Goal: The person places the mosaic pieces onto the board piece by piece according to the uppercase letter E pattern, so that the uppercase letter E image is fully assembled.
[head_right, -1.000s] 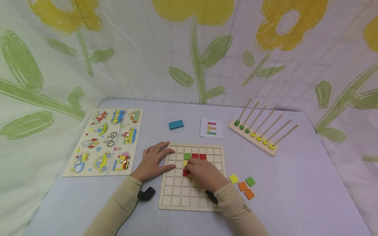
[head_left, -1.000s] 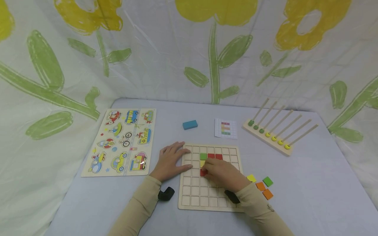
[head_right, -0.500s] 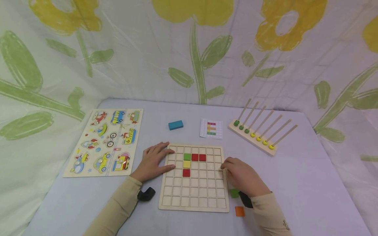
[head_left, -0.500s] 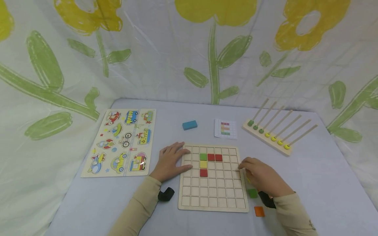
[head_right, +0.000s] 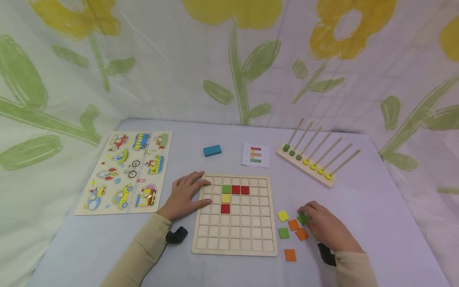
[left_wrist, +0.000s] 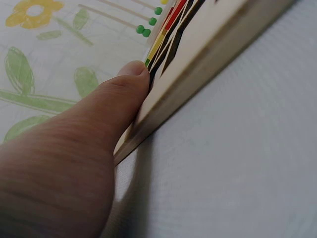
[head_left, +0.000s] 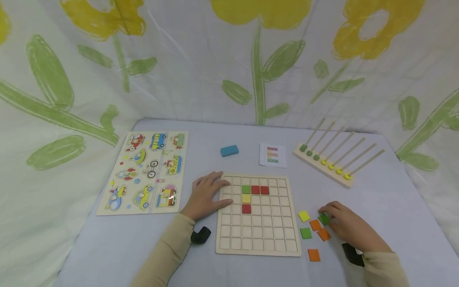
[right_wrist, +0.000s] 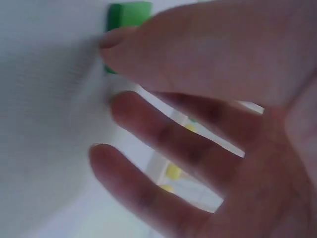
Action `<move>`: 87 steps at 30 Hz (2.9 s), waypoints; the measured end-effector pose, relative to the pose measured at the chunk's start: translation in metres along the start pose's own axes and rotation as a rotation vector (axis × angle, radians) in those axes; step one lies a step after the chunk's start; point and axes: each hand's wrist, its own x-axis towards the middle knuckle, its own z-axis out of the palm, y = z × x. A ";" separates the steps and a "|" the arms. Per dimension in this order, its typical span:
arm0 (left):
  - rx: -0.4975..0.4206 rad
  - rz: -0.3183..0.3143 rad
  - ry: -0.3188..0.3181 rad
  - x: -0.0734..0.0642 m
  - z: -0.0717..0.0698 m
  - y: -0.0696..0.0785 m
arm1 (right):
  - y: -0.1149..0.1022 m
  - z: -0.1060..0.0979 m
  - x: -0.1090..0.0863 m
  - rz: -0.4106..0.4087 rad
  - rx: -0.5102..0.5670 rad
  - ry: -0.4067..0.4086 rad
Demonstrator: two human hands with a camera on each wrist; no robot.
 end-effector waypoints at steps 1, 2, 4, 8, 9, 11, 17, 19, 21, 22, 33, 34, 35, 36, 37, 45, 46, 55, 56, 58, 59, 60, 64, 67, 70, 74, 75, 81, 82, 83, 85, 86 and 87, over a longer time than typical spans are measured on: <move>-0.002 -0.001 0.001 0.000 0.000 0.000 | 0.000 0.001 0.000 0.000 0.000 0.004; -0.001 0.005 0.006 0.000 0.000 0.000 | 0.001 0.002 0.000 0.004 0.001 0.006; 0.002 0.008 0.008 0.000 0.000 -0.001 | 0.000 0.004 0.000 0.016 -0.002 0.009; 0.002 0.011 0.012 0.000 0.001 -0.001 | -0.001 0.005 0.001 0.048 0.000 0.006; 0.002 0.010 0.013 0.000 0.001 -0.001 | -0.001 0.005 0.001 0.049 0.003 0.008; 0.000 0.011 0.016 0.000 0.001 -0.001 | -0.002 0.005 0.001 0.045 0.008 0.014; -0.001 -0.002 0.001 0.000 0.000 -0.001 | -0.002 0.004 0.000 0.012 -0.009 0.037; -0.001 -0.006 -0.008 0.000 0.000 -0.001 | -0.003 0.002 0.001 0.015 -0.009 0.041; -0.002 -0.008 -0.010 0.001 0.000 0.000 | -0.003 0.001 0.001 0.025 0.008 0.037; -0.003 -0.011 -0.012 0.000 0.000 0.000 | -0.004 0.000 0.001 0.025 0.019 0.034; 0.002 -0.014 -0.019 0.001 0.001 -0.001 | -0.002 0.003 0.001 0.016 -0.014 0.014; 0.001 -0.014 -0.019 0.001 0.001 -0.001 | -0.002 0.004 0.001 0.017 -0.018 0.014; 0.000 -0.015 -0.019 0.001 0.001 -0.001 | -0.002 0.004 0.002 0.019 -0.021 0.017; -0.001 -0.017 -0.021 0.000 0.001 -0.001 | -0.002 0.005 0.002 0.020 -0.021 0.019; 0.001 -0.017 -0.021 0.000 0.001 -0.001 | -0.002 0.005 0.002 0.019 -0.019 0.023; 0.002 -0.003 -0.001 0.000 -0.001 0.000 | -0.011 -0.002 0.014 -0.030 0.020 0.079; 0.000 -0.004 -0.001 0.000 -0.002 0.000 | -0.014 -0.003 0.017 -0.038 0.027 0.086; 0.002 -0.023 -0.026 0.000 0.002 -0.001 | -0.060 -0.001 0.047 -0.161 0.058 0.066; 0.002 -0.026 -0.028 0.000 0.002 -0.001 | -0.065 0.001 0.051 -0.178 0.060 0.065; 0.005 -0.028 -0.029 0.000 0.003 -0.001 | -0.073 0.005 0.057 -0.221 0.061 0.067; 0.006 -0.024 -0.024 0.000 0.003 -0.002 | -0.077 0.007 0.061 -0.241 0.063 0.067; 0.007 -0.022 -0.021 0.000 0.003 -0.002 | -0.080 0.009 0.063 -0.259 0.063 0.069; 0.006 -0.007 -0.007 0.001 0.003 -0.003 | -0.091 0.016 0.071 -0.329 0.057 0.086; 0.004 -0.010 -0.008 0.001 0.002 -0.003 | -0.097 0.020 0.076 -0.380 0.047 0.098; 0.007 -0.015 -0.012 0.001 0.002 -0.002 | -0.102 0.024 0.080 -0.434 0.038 0.123; 0.010 -0.016 -0.015 0.001 0.002 -0.002 | -0.106 0.026 0.083 -0.472 0.028 0.149; 0.013 -0.016 -0.015 0.001 0.002 -0.003 | -0.107 0.025 0.084 -0.478 0.026 0.147; 0.010 -0.021 -0.021 0.001 0.000 -0.002 | -0.113 0.024 0.089 -0.482 0.016 0.117; 0.007 -0.023 -0.024 0.001 -0.001 -0.001 | -0.114 0.024 0.090 -0.481 0.014 0.113; 0.007 -0.025 -0.026 0.001 -0.001 -0.001 | -0.114 0.024 0.091 -0.482 0.009 0.111; 0.003 -0.025 -0.027 0.001 -0.001 -0.001 | -0.115 0.025 0.092 -0.488 0.004 0.109; 0.004 -0.024 -0.027 0.001 -0.001 -0.001 | -0.115 0.025 0.093 -0.491 0.002 0.108; 0.004 -0.024 -0.027 0.001 -0.001 -0.001 | -0.115 0.026 0.093 -0.495 0.002 0.108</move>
